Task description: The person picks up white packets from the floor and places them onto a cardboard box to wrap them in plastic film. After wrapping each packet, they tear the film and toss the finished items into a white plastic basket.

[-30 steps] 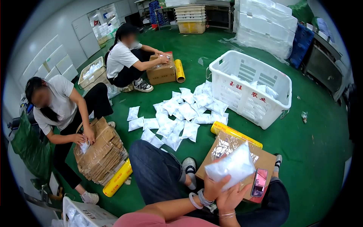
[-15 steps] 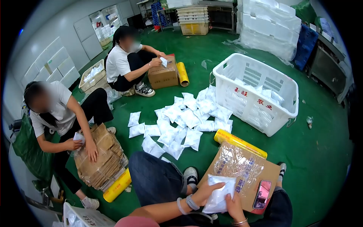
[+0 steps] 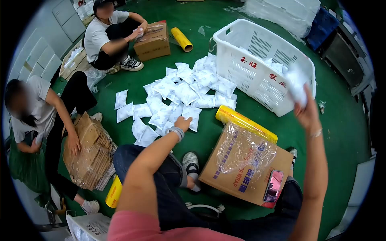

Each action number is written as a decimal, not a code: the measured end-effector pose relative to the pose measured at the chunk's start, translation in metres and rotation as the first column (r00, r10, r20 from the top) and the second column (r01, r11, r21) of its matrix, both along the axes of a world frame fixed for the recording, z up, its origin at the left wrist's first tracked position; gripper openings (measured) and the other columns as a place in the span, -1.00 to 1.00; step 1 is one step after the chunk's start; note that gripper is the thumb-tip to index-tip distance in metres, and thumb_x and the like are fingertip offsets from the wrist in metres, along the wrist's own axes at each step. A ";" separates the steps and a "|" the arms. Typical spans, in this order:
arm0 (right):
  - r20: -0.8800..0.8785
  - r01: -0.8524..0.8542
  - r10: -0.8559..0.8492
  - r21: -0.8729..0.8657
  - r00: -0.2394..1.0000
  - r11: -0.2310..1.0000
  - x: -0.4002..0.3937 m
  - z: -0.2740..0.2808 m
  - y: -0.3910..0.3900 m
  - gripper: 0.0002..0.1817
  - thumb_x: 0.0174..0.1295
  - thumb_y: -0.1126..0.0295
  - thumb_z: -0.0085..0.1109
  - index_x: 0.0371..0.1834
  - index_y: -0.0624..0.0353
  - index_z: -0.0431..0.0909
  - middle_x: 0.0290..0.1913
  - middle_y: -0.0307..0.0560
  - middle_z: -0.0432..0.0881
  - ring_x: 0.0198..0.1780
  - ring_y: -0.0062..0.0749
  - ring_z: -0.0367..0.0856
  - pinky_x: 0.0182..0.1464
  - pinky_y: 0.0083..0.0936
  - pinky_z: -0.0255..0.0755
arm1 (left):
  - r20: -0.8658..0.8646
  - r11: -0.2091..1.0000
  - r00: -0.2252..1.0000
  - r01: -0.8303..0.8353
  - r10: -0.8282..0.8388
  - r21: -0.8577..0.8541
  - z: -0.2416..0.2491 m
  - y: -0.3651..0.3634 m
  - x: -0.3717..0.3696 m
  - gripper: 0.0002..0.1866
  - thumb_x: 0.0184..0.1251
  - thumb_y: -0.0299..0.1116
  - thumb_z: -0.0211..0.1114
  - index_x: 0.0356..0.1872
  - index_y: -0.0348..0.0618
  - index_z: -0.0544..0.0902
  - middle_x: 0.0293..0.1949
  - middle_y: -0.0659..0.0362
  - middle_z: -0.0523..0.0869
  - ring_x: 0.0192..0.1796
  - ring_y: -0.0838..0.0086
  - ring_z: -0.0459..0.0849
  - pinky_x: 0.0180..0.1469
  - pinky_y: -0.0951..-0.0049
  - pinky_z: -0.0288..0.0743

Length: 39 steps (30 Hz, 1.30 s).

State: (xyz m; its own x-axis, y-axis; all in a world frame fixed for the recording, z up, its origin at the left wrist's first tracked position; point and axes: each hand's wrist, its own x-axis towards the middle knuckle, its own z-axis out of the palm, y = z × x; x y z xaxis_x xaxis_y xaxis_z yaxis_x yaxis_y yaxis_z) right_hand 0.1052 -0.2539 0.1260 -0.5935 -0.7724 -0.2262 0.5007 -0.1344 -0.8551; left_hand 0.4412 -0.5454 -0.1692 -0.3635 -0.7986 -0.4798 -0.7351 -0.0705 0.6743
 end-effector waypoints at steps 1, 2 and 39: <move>-0.002 0.032 -0.033 -0.172 0.999 0.985 -0.015 0.018 -0.012 -0.52 0.24 0.21 0.07 0.07 0.34 0.27 0.03 0.21 0.46 -0.19 -0.47 0.61 -0.26 -0.75 0.60 | 0.243 0.964 0.970 0.045 0.021 -0.261 -0.016 -0.011 0.007 -0.23 -0.02 0.06 0.31 0.13 -0.23 0.27 0.01 -0.06 0.45 0.01 0.07 0.48 0.04 0.08 0.35; 0.345 -0.015 0.106 -0.259 0.933 0.966 -0.037 0.032 -0.017 -0.46 0.26 0.22 0.04 0.13 0.44 0.20 0.09 0.23 0.43 -0.16 -0.36 0.61 -0.15 -0.66 0.59 | 0.246 0.966 0.969 0.038 0.028 -0.257 -0.009 -0.010 0.014 -0.23 -0.02 0.06 0.31 0.13 -0.23 0.27 0.01 -0.06 0.45 0.01 0.07 0.48 0.04 0.08 0.35; 0.049 -0.069 0.056 0.313 0.997 0.947 0.106 -0.171 0.226 -0.87 0.14 0.47 0.08 -0.37 0.32 0.56 -0.33 -0.05 0.62 -0.24 -0.39 0.59 -0.20 -0.54 0.50 | 0.343 0.075 0.369 0.767 -0.864 -0.637 0.106 0.247 -0.104 0.08 -0.38 -0.19 0.52 0.34 0.06 0.11 0.09 -0.05 0.35 0.17 0.10 0.31 0.13 0.07 0.18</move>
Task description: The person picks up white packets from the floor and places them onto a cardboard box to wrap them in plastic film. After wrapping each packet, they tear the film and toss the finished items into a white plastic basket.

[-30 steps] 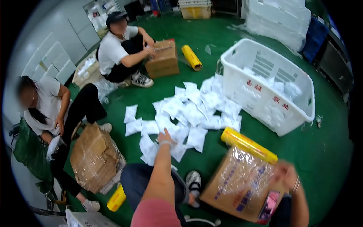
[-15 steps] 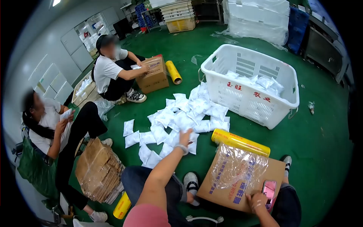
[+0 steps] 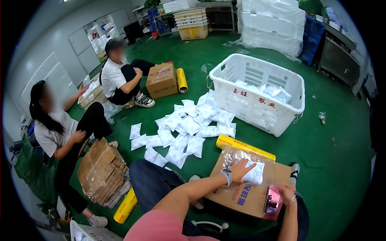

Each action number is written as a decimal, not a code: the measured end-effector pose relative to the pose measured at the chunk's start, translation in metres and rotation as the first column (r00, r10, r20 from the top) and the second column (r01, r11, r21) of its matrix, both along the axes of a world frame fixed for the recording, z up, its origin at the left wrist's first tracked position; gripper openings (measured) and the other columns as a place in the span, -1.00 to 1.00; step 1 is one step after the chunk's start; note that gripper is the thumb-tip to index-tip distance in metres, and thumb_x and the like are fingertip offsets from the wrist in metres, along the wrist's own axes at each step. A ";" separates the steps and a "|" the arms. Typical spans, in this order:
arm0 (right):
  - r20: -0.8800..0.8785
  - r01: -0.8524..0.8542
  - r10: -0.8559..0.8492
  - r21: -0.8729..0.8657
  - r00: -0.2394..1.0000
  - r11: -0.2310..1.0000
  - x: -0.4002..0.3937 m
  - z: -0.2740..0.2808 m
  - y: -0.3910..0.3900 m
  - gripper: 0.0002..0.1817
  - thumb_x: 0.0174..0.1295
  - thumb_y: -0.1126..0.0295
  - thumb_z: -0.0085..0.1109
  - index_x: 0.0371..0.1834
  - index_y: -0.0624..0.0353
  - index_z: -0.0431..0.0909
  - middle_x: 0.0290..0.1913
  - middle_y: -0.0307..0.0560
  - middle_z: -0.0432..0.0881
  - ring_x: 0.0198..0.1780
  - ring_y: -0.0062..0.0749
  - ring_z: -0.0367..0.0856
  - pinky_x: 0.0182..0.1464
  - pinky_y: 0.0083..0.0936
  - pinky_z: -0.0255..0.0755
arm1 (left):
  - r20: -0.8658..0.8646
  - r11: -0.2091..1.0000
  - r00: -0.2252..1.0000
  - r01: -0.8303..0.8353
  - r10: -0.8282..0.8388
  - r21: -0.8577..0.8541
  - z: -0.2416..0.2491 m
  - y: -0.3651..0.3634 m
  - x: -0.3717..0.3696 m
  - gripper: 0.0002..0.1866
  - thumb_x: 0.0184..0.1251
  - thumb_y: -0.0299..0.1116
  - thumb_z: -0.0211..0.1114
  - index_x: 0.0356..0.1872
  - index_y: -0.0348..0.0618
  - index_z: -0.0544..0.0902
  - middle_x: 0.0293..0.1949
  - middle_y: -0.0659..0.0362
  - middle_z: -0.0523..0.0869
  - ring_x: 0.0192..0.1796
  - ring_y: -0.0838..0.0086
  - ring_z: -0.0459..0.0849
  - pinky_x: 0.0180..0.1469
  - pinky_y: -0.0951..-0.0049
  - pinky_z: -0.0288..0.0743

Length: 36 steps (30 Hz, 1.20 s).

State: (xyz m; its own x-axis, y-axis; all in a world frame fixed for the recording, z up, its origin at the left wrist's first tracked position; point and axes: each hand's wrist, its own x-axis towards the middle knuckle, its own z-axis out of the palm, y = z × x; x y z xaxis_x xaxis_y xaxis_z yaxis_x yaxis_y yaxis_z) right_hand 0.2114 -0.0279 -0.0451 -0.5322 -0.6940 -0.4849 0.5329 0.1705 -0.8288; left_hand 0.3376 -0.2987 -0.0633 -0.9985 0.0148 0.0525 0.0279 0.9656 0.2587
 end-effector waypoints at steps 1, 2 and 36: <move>-0.275 0.000 0.005 0.019 0.962 1.000 -0.009 0.000 -0.019 -0.89 0.13 0.47 0.08 -0.46 0.27 0.56 -0.36 -0.15 0.59 -0.22 -0.44 0.54 -0.15 -0.59 0.42 | -0.011 1.000 1.000 0.011 -0.011 0.007 -0.001 0.002 0.001 0.08 -0.37 -0.20 0.51 0.34 0.06 0.11 0.11 -0.06 0.34 0.17 0.10 0.31 0.13 0.08 0.18; -0.272 0.060 -0.074 -0.059 0.960 0.996 -0.008 -0.003 -0.048 -0.89 0.12 0.44 0.10 -0.48 0.25 0.55 -0.35 -0.21 0.56 -0.28 -0.52 0.47 -0.18 -0.62 0.37 | -0.025 1.000 0.999 0.020 -0.020 0.011 0.000 0.002 0.002 0.08 -0.36 -0.20 0.51 0.34 0.05 0.10 0.12 -0.07 0.33 0.18 0.09 0.30 0.14 0.09 0.18; -0.807 -0.645 0.582 0.499 -0.101 0.579 0.135 0.002 -0.091 0.00 -0.33 0.06 0.44 0.24 0.23 0.18 0.14 0.29 0.30 0.17 0.14 0.27 0.24 -0.20 0.14 | 0.003 0.715 0.924 0.294 -0.382 0.634 0.067 0.001 0.152 -0.70 0.18 -0.25 0.07 -0.58 -0.27 0.59 -0.57 -0.05 0.54 -0.53 0.15 0.47 -0.42 0.21 0.35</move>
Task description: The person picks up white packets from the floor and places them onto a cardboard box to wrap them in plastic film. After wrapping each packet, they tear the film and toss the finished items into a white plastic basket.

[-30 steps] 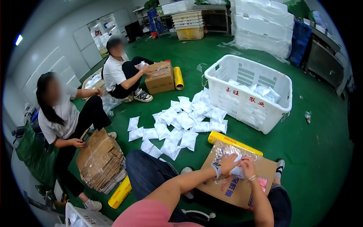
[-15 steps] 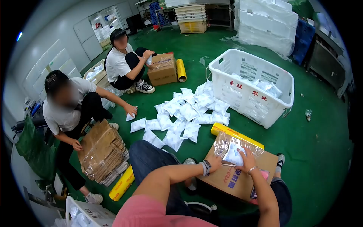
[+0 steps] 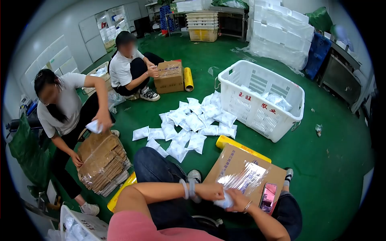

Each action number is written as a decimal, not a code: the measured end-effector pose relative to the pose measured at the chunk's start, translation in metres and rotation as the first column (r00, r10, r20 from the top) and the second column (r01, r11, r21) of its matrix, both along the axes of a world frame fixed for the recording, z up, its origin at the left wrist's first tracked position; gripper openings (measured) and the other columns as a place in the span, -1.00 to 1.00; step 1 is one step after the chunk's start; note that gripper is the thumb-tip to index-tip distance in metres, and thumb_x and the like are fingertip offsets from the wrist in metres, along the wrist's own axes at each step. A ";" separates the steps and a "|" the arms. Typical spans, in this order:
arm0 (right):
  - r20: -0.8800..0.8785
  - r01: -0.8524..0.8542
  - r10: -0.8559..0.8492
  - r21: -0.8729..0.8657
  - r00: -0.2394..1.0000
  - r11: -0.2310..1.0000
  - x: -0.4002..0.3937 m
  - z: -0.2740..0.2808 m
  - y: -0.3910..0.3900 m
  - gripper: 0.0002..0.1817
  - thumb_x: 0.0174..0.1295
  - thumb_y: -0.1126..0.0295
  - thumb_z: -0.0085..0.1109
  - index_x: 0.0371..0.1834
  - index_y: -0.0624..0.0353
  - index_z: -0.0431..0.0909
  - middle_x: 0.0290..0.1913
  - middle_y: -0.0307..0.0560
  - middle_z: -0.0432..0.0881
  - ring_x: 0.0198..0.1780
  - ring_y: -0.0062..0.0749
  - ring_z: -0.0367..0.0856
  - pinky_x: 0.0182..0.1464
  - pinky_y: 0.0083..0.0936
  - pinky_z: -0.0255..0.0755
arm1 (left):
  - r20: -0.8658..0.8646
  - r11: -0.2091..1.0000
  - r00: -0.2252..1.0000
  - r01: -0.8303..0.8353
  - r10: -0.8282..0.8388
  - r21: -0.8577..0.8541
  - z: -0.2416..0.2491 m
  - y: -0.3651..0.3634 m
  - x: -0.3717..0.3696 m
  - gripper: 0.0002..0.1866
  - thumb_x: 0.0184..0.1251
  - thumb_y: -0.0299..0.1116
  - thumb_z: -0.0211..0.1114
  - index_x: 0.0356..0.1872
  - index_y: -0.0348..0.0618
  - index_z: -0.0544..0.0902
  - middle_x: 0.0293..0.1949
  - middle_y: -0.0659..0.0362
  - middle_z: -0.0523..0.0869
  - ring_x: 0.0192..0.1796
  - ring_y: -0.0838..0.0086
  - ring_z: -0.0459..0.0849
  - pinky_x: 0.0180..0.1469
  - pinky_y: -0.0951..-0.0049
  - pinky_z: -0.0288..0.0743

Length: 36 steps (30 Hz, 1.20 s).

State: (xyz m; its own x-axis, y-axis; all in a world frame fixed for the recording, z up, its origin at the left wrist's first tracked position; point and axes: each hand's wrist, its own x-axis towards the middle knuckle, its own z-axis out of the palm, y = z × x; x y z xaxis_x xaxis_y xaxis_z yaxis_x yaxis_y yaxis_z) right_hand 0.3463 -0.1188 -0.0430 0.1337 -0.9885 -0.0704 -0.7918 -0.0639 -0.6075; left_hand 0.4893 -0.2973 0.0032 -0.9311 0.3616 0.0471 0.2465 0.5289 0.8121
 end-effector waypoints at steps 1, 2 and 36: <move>0.076 -0.034 0.032 0.029 0.997 0.999 0.007 -0.003 0.001 -0.05 -0.31 0.04 0.44 0.19 0.26 0.23 0.14 0.32 0.29 0.16 0.14 0.29 0.22 -0.24 0.17 | -0.023 0.991 1.000 0.018 -0.021 -0.132 0.008 0.017 0.002 -0.71 0.19 -0.24 0.09 -0.56 -0.24 0.60 -0.45 -0.02 0.55 -0.37 0.18 0.45 -0.28 0.25 0.31; 0.173 -0.082 0.063 0.104 0.983 0.991 0.012 0.014 -0.004 -0.12 -0.29 0.04 0.44 0.13 0.27 0.30 0.09 0.29 0.37 0.13 0.10 0.34 0.18 -0.29 0.21 | -0.042 0.965 0.998 0.033 -0.046 -0.262 0.009 0.031 0.004 -0.72 0.20 -0.24 0.10 -0.54 -0.21 0.61 -0.33 0.00 0.55 -0.21 0.20 0.44 -0.14 0.28 0.28; 0.592 0.408 -0.536 0.349 0.602 0.844 0.028 -0.033 0.048 0.00 -0.51 0.30 0.57 0.15 0.27 0.23 -0.01 0.01 0.44 0.06 -0.25 0.42 0.19 -0.36 0.25 | 0.453 0.968 0.856 0.226 -0.249 0.106 -0.043 0.020 -0.011 -0.28 0.13 0.19 0.16 0.09 -0.26 0.41 -0.13 -0.12 0.60 -0.06 0.12 0.56 0.00 0.24 0.40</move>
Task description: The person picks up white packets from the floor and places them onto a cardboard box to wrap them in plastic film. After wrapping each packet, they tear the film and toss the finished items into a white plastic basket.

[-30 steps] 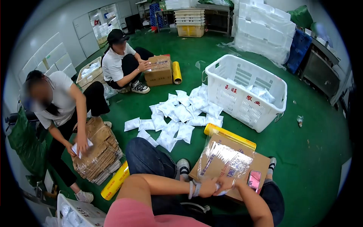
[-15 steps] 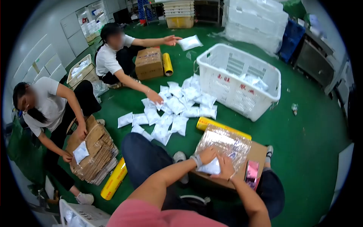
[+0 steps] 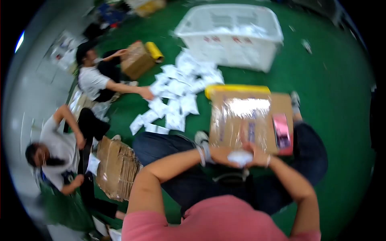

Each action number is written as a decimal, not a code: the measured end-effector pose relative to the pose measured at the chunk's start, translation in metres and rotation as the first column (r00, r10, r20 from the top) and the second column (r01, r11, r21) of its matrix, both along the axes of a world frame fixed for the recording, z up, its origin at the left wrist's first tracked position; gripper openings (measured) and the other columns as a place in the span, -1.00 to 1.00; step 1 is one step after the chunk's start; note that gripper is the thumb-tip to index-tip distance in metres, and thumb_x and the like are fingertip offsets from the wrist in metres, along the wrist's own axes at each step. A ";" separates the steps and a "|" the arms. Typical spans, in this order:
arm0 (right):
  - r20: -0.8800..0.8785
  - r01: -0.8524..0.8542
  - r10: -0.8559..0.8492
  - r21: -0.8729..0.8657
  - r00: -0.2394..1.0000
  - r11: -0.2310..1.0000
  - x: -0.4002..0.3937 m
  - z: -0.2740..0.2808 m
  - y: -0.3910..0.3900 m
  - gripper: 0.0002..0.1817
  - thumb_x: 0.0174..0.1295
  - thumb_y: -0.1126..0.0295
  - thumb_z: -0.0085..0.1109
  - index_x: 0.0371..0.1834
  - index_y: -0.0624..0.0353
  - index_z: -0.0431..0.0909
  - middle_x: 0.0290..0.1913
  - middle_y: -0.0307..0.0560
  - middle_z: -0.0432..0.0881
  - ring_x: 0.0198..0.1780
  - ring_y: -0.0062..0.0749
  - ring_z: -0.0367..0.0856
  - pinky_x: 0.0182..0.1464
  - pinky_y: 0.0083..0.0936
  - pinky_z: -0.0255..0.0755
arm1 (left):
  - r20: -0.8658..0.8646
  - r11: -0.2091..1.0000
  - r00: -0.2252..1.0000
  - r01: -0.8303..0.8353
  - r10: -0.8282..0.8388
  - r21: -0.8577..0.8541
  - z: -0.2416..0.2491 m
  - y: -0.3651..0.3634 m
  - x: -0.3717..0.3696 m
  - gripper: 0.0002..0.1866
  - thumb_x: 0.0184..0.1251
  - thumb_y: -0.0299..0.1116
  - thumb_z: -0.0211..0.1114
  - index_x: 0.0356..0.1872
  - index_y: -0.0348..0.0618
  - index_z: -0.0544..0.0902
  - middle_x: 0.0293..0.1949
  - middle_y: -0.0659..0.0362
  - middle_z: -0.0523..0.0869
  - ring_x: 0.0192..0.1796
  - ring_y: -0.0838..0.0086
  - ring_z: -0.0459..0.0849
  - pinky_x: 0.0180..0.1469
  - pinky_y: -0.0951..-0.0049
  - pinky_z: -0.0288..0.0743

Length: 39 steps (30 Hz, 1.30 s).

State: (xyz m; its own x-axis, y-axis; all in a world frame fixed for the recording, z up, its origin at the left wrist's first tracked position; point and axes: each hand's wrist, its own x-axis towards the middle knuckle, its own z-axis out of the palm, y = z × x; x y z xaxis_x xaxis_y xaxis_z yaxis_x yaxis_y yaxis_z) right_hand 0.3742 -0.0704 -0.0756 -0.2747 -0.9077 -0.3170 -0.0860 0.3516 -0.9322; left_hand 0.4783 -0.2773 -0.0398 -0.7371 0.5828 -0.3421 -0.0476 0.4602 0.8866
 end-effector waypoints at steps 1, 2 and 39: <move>0.113 0.134 -0.130 -0.027 0.985 0.991 -0.010 0.013 0.001 -0.14 -0.40 0.31 0.56 0.07 0.23 0.29 -0.08 -0.06 0.48 0.00 -0.31 0.45 0.13 -0.39 0.31 | 0.224 0.989 0.974 0.077 -0.047 -0.126 -0.018 -0.010 -0.009 -0.35 0.15 0.13 0.18 0.11 -0.18 0.42 -0.07 0.00 0.60 -0.05 0.26 0.55 0.02 0.32 0.39; 0.134 0.143 -0.130 -0.097 0.982 0.985 -0.020 -0.015 -0.001 -0.26 -0.29 0.29 0.53 0.01 0.18 0.32 -0.08 -0.07 0.48 0.00 -0.35 0.44 0.09 -0.42 0.34 | 0.275 0.956 0.956 0.171 -0.103 -0.237 -0.020 -0.024 -0.023 -0.38 0.17 0.07 0.20 0.11 -0.21 0.42 -0.02 0.04 0.58 0.00 0.35 0.52 0.06 0.40 0.35; -0.467 0.463 -0.240 0.453 0.851 0.762 -0.071 0.013 -0.085 -0.70 0.04 0.39 0.14 -0.15 0.24 0.59 -0.03 0.16 0.55 0.01 -0.10 0.55 -0.02 -0.32 0.46 | 0.573 0.948 0.758 0.287 -0.313 0.138 0.140 -0.021 0.054 -0.06 -0.28 -0.32 0.43 0.27 -0.27 0.21 0.17 -0.05 0.37 0.19 0.26 0.36 0.24 0.38 0.14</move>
